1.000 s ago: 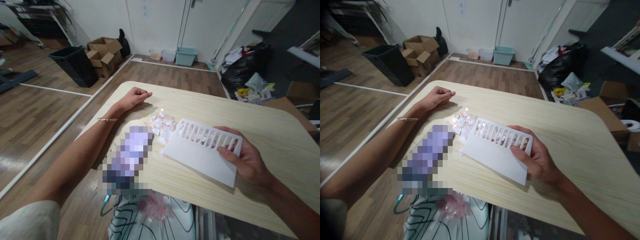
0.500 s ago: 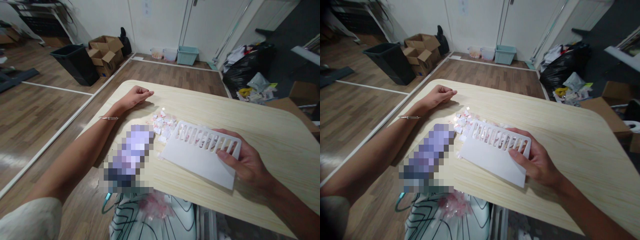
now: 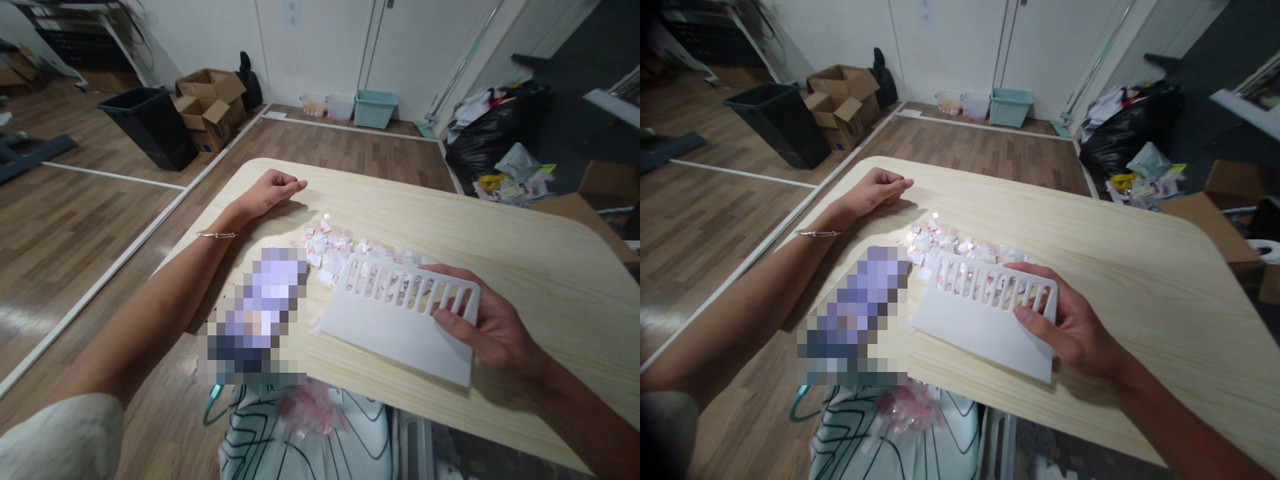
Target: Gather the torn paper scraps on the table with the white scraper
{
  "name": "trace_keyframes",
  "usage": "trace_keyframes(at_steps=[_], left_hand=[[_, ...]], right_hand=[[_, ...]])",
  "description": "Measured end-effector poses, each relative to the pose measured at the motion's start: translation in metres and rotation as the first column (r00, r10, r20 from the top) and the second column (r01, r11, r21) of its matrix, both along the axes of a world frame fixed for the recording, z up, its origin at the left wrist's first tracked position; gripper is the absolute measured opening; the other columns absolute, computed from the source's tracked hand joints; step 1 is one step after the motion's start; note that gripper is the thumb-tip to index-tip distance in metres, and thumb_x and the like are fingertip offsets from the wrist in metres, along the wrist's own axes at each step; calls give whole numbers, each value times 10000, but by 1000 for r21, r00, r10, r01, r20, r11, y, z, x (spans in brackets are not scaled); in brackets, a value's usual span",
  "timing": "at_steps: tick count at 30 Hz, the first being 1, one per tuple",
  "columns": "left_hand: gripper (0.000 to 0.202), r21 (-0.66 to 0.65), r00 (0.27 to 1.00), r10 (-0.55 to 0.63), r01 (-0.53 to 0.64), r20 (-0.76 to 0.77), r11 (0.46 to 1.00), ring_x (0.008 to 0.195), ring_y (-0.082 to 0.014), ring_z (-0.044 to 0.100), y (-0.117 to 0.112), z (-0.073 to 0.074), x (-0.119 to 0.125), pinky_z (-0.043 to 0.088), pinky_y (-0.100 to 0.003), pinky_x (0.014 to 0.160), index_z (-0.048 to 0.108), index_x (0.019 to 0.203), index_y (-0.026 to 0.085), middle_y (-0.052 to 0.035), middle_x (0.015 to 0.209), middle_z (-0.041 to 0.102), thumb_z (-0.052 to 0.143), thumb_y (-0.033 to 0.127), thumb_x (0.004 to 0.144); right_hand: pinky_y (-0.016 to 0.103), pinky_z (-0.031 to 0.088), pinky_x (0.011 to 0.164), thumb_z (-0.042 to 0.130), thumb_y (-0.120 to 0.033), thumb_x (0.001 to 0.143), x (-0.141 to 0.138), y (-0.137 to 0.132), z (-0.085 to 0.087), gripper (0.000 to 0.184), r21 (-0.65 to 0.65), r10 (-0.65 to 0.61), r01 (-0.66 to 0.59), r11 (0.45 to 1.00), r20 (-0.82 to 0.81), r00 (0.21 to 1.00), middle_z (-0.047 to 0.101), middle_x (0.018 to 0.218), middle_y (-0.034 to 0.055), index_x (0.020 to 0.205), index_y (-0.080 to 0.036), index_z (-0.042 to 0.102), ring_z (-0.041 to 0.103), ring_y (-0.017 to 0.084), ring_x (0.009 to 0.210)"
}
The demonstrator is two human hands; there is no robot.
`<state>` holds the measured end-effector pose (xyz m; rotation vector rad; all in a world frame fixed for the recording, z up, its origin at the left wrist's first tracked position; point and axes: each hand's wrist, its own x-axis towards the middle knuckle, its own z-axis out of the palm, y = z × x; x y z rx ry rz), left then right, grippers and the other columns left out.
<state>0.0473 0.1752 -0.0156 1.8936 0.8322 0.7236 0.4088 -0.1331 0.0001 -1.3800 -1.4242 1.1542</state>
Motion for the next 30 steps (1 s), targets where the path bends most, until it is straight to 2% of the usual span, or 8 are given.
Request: trace_keyframes(at_steps=[6,10,14,18,22,30], left_hand=[[601,6,1000,-8,8,-7,1000,553,-108,211,0,1,0,147,-366,543,390,667,269,59,551,302,734,449,1126],[608,5,1000,-3,3,-10,1000,553,-104,213,0,1,0,160,-358,540,389,666,269,62,556,309,742,455,1125],[629,15,1000,-11,11,-19,1000,545,-99,206,-1,1,0,169,-342,536,382,643,268,69,554,296,722,465,1134],[629,16,999,-3,3,-35,1000,534,-93,205,-1,1,1,166,-325,533,389,642,265,75,547,299,717,473,1136],[630,15,999,-2,3,-33,1000,532,-93,212,1,0,1,166,-321,528,388,651,266,75,544,310,734,482,1130],[591,18,1000,-18,18,-20,1000,543,-104,217,2,-1,0,165,-340,527,394,664,268,67,546,306,709,418,1142]], right_hand=[[377,768,904,916,-475,1053,-1,-1,0,488,-9,16,-16,1000,-2,1000,937,1287,80,1525,-382,836,913,306,1094],[350,748,807,911,-512,1053,-2,0,1,466,-2,-54,55,999,48,997,931,1239,79,1488,-362,836,886,286,978],[315,716,708,932,-498,1036,-1,4,1,411,82,-179,172,982,88,980,919,1110,58,1405,-343,840,842,251,851],[272,689,605,988,-445,946,-5,10,1,401,215,-245,231,949,43,968,927,1034,14,1311,-361,844,824,220,751],[245,666,543,987,-359,899,-13,14,3,376,259,-253,236,937,36,967,916,933,-17,1249,-366,848,802,199,662],[227,702,593,974,-307,915,-17,13,2,391,253,-192,183,950,9,981,936,1003,-30,1275,-402,855,857,188,718]])
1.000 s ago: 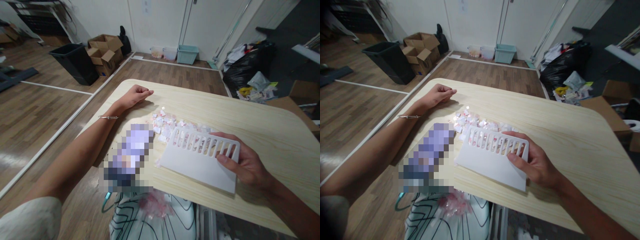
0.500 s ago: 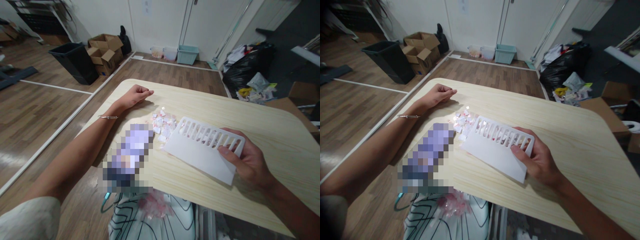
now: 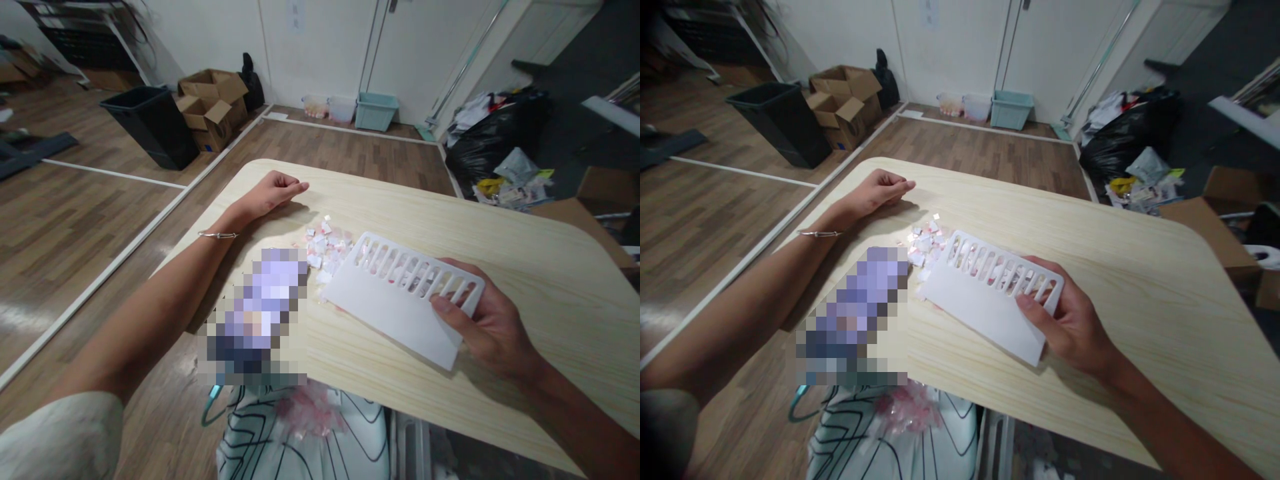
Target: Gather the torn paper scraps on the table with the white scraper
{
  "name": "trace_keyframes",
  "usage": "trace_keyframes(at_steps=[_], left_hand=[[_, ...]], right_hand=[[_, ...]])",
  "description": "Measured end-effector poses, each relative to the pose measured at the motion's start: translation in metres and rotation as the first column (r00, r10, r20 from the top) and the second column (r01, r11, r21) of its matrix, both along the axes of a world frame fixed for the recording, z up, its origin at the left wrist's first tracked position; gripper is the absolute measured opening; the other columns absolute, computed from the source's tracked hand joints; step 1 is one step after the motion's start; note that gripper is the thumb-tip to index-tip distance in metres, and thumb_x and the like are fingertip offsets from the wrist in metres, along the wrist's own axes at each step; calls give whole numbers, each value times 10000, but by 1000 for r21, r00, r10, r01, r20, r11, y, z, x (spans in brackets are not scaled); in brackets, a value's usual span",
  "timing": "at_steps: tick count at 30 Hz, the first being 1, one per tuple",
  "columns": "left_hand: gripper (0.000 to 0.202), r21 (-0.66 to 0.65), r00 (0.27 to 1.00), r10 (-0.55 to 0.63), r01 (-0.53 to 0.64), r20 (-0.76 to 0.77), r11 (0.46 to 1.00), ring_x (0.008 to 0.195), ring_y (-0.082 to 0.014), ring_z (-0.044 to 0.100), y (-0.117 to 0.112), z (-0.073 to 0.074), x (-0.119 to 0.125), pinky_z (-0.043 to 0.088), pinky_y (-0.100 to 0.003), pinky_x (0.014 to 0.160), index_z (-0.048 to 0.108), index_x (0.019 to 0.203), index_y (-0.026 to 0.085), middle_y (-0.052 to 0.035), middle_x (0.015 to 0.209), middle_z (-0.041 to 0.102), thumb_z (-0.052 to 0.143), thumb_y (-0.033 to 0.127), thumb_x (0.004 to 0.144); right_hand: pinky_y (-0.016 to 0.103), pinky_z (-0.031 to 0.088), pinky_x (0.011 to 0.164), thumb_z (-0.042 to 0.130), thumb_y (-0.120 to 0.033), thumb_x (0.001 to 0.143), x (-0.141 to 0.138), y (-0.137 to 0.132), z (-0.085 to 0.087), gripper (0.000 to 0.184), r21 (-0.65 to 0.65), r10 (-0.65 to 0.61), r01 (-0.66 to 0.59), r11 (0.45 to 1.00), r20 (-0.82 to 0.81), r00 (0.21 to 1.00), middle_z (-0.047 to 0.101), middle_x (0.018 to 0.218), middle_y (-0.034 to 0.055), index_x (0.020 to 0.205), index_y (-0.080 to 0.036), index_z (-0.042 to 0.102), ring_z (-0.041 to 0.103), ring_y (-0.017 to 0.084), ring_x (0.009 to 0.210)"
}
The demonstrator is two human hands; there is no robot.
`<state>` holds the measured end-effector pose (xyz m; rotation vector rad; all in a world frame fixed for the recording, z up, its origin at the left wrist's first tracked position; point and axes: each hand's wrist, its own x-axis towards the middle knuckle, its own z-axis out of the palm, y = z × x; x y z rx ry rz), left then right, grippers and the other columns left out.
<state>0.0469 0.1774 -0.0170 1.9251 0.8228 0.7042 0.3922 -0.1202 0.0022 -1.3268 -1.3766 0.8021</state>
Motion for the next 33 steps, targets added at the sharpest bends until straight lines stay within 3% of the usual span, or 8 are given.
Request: trace_keyframes(at_steps=[5,14,20,25,30,33], left_hand=[[592,10,1000,-8,8,5,1000,543,-106,225,2,-2,0,172,-337,531,392,665,271,66,547,301,689,405,1159],[610,34,1000,-16,16,11,999,546,-92,219,7,-7,-1,166,-349,535,397,649,266,60,561,316,678,389,1176],[588,52,1000,-21,20,20,998,563,-103,228,7,-7,-1,178,-347,543,399,671,264,59,577,323,687,397,1165],[586,40,1000,-24,24,12,999,574,-107,232,6,-6,-1,178,-344,544,397,674,265,59,582,321,682,400,1168],[587,36,999,-36,36,11,999,575,-108,226,6,-5,-2,184,-340,548,383,690,272,68,591,305,685,419,1170],[592,37,1000,-29,28,4,999,567,-110,209,6,-6,-2,182,-347,554,372,686,275,69,590,299,678,431,1168]], right_hand=[[250,753,725,992,-270,900,-3,-2,2,404,0,55,-55,998,-14,998,922,982,-35,1261,-415,882,914,210,841],[205,692,570,964,-262,941,-5,-4,2,440,-46,151,-152,987,-34,988,943,978,-48,1321,-475,900,880,187,691],[198,703,605,972,-249,938,-6,-6,5,443,-14,131,-131,991,-26,991,941,984,-49,1307,-484,903,889,182,718],[217,734,706,967,-236,921,-8,-6,0,433,30,51,-51,998,-1,999,963,1109,-47,1273,-475,891,903,180,798],[208,700,598,960,-259,919,-8,-6,-1,416,-22,93,-93,995,-14,996,937,966,-51,1283,-445,882,883,187,708],[245,716,592,971,-298,912,-8,-7,2,401,-58,116,-116,992,-6,993,948,993,-23,1286,-406,878,898,219,722]])
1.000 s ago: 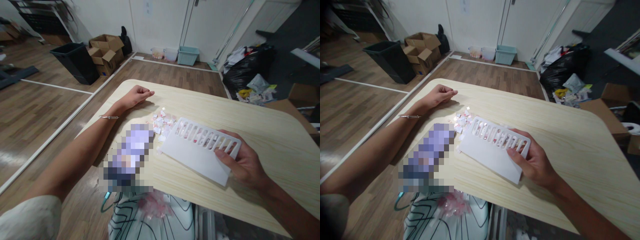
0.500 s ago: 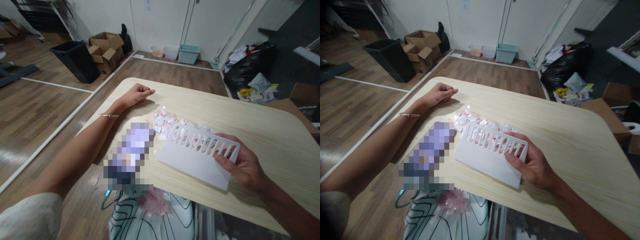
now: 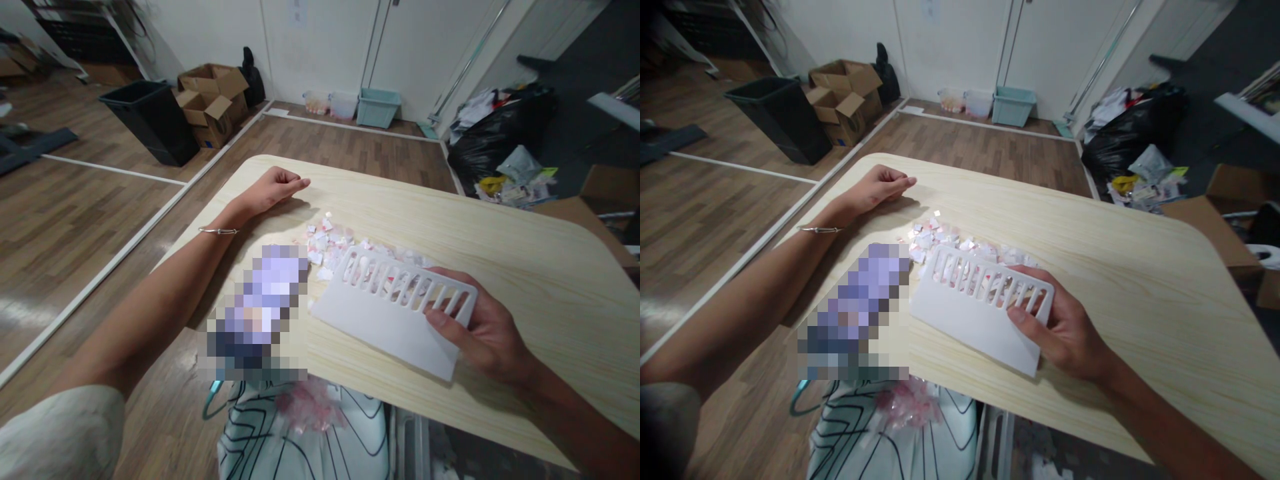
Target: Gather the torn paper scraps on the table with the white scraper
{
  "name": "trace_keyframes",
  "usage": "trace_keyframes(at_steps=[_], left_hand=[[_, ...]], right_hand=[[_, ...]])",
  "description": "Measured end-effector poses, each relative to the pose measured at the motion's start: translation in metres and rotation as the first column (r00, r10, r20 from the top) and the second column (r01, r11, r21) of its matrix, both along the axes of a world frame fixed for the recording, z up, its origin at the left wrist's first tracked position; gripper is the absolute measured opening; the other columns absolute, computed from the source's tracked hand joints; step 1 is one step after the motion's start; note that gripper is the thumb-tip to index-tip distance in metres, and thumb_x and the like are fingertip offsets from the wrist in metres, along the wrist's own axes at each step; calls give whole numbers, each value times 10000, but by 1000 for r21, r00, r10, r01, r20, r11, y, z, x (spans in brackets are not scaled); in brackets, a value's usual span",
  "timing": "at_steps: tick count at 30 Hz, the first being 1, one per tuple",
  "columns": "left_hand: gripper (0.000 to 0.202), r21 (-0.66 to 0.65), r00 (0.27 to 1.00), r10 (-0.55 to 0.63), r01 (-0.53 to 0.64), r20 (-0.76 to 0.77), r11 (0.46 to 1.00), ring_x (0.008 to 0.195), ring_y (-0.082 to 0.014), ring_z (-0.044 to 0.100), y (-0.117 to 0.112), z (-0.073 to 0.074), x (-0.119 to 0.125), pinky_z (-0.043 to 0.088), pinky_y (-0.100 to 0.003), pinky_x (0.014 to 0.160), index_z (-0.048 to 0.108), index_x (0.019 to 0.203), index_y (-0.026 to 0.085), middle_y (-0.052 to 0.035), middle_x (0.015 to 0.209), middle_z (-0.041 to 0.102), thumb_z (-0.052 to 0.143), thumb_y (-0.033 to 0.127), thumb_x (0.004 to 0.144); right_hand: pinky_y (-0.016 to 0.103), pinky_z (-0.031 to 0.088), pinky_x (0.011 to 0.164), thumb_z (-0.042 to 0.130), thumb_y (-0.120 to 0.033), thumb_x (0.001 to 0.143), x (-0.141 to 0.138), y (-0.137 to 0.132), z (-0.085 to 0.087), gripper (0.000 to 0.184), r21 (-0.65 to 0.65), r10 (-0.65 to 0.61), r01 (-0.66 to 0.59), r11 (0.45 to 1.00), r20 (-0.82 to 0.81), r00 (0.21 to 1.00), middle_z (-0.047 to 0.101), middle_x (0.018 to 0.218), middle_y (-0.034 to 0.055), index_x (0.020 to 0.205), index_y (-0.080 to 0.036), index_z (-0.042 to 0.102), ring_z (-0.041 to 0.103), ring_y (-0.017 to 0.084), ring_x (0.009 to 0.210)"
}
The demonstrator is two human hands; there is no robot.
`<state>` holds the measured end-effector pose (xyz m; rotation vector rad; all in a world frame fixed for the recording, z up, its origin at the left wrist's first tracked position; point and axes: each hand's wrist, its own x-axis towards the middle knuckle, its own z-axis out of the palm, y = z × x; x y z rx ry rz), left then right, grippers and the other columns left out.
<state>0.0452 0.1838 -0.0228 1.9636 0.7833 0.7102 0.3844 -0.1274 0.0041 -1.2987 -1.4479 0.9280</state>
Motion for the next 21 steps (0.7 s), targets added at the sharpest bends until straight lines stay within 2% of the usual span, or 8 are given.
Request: trace_keyframes(at_steps=[5,9,15,21], left_hand=[[595,-5,1000,10,-10,3,1000,566,-107,216,-2,1,0,163,-360,553,381,685,274,63,581,312,702,445,1156],[597,-10,1000,9,-8,14,1000,564,-107,206,-3,2,0,157,-361,551,378,692,276,67,568,305,722,452,1148],[579,-6,1000,19,-19,5,1000,568,-112,221,-2,1,1,164,-359,553,392,688,273,59,577,318,711,421,1147],[589,-5,1000,22,-22,-3,1000,560,-112,208,-1,1,1,172,-349,545,382,679,274,62,567,318,699,426,1151]], right_hand=[[252,697,547,967,-311,920,1,0,0,380,-12,-13,13,1000,-6,1000,951,975,-18,1279,-395,875,868,219,663],[225,709,615,981,-265,904,1,2,-1,385,47,-83,83,995,-13,996,951,996,-34,1247,-406,875,875,194,706],[195,672,551,961,-253,923,-1,2,0,380,38,-18,18,999,-1,1000,937,934,-43,1264,-399,879,860,182,652],[213,690,572,943,-227,913,-3,-1,3,398,13,14,-14,1000,13,1000,955,968,-41,1261,-410,880,876,190,665]])
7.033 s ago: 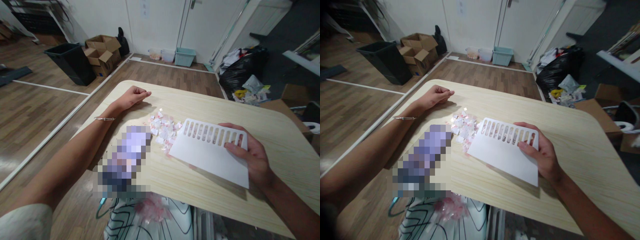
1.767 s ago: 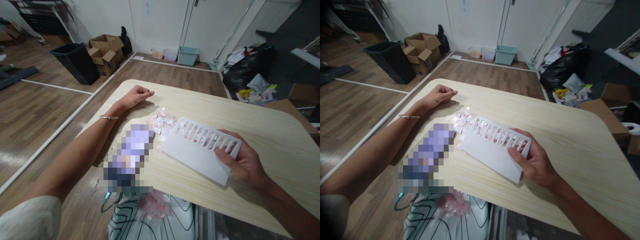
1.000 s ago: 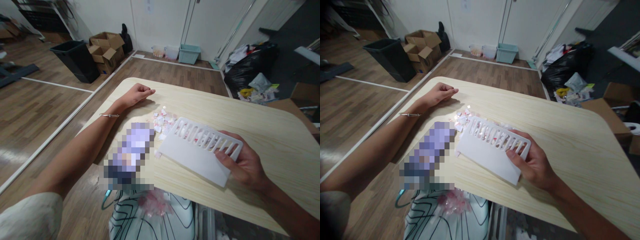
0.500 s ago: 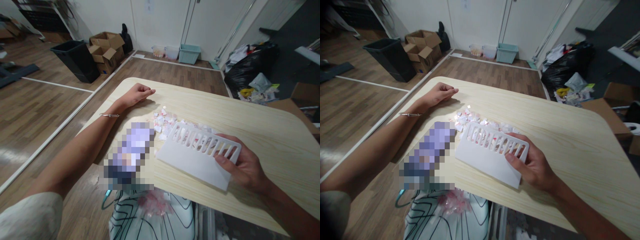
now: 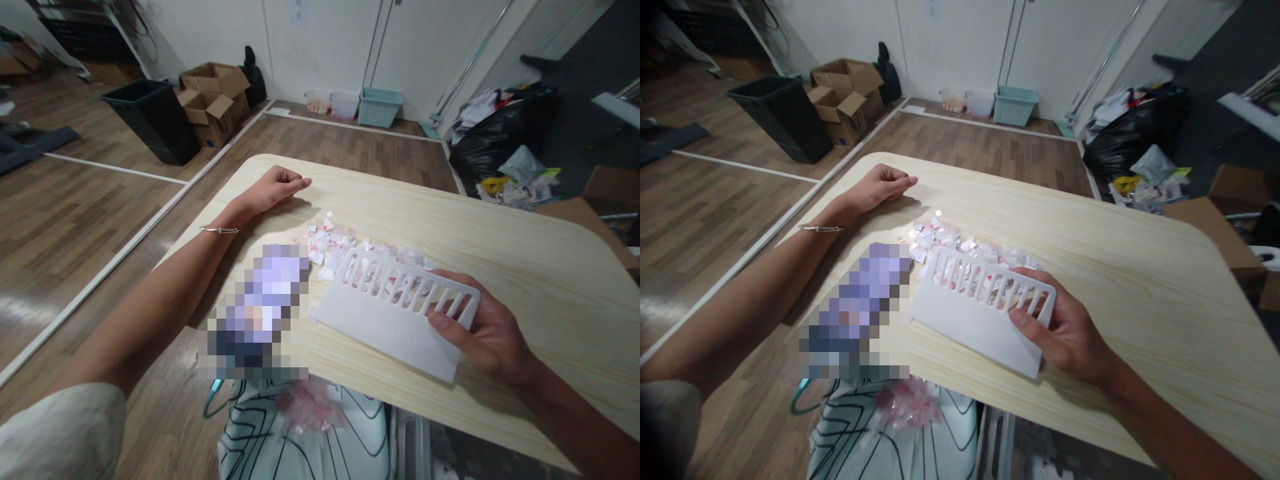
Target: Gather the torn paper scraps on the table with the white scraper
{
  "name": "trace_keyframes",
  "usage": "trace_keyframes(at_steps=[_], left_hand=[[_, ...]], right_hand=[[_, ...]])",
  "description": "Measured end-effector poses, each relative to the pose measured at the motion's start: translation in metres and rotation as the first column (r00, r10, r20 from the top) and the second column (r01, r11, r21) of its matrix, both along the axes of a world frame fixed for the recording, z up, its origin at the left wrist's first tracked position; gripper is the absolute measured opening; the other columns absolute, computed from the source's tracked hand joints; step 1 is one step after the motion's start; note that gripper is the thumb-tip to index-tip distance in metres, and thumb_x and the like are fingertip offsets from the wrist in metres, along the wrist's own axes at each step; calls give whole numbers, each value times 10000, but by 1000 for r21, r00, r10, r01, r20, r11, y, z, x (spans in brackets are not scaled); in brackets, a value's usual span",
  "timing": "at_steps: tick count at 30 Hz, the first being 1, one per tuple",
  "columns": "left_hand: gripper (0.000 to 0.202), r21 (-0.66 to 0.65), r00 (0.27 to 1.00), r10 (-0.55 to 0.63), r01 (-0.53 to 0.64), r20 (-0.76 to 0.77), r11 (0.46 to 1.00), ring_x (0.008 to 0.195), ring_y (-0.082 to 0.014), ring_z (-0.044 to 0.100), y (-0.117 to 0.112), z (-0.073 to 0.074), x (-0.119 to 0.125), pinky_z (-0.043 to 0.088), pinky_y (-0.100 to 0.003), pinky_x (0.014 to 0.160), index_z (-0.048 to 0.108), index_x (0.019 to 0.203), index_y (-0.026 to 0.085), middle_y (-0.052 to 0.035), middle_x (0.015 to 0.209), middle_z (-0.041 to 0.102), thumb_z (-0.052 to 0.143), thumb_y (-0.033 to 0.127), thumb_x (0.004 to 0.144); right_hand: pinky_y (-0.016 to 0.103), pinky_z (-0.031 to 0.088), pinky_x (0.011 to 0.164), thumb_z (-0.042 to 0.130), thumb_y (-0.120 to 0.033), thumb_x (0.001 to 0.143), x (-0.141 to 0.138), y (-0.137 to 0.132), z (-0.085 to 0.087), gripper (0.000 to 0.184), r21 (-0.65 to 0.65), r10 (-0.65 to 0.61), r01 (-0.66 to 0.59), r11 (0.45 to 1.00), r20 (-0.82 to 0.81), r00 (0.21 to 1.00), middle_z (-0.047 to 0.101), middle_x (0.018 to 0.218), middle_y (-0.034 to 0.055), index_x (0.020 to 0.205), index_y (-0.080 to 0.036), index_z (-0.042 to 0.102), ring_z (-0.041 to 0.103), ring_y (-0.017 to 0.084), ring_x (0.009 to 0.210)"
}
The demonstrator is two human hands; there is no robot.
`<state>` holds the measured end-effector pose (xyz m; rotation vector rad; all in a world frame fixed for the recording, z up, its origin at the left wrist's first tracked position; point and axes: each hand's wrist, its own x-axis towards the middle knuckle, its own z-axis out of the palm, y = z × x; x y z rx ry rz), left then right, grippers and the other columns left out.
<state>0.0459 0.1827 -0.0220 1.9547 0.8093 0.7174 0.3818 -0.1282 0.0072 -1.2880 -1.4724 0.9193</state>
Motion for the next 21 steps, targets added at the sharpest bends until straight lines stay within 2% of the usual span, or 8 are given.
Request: trace_keyframes(at_steps=[4,7,13,21], left_hand=[[582,-4,1000,0,0,7,1000,564,-113,216,-1,0,0,172,-350,540,381,690,275,61,573,319,700,422,1154],[586,-4,1000,-5,6,9,1000,559,-112,204,-2,1,0,170,-350,540,375,685,276,65,565,310,692,415,1157],[583,-7,1000,-17,17,15,1000,552,-109,194,-2,2,1,150,-349,543,381,684,279,70,550,304,696,411,1156],[614,-1,1000,-20,20,9,1000,550,-105,194,-2,2,0,163,-351,554,374,678,280,73,560,308,720,458,1153]], right_hand=[[278,732,607,959,-285,899,3,0,-1,360,14,-3,2,1000,39,999,963,1019,-21,1233,-398,886,903,234,723],[284,729,603,953,-308,932,10,0,-7,344,37,-51,48,998,75,996,950,981,-15,1259,-381,875,884,231,702],[363,780,785,957,-397,977,20,-1,-17,383,77,-196,187,979,123,973,955,1140,44,1341,-358,845,919,274,901],[275,737,718,957,-309,942,7,0,-11,344,119,-176,163,979,109,978,954,1043,-7,1263,-389,863,887,216,792]])
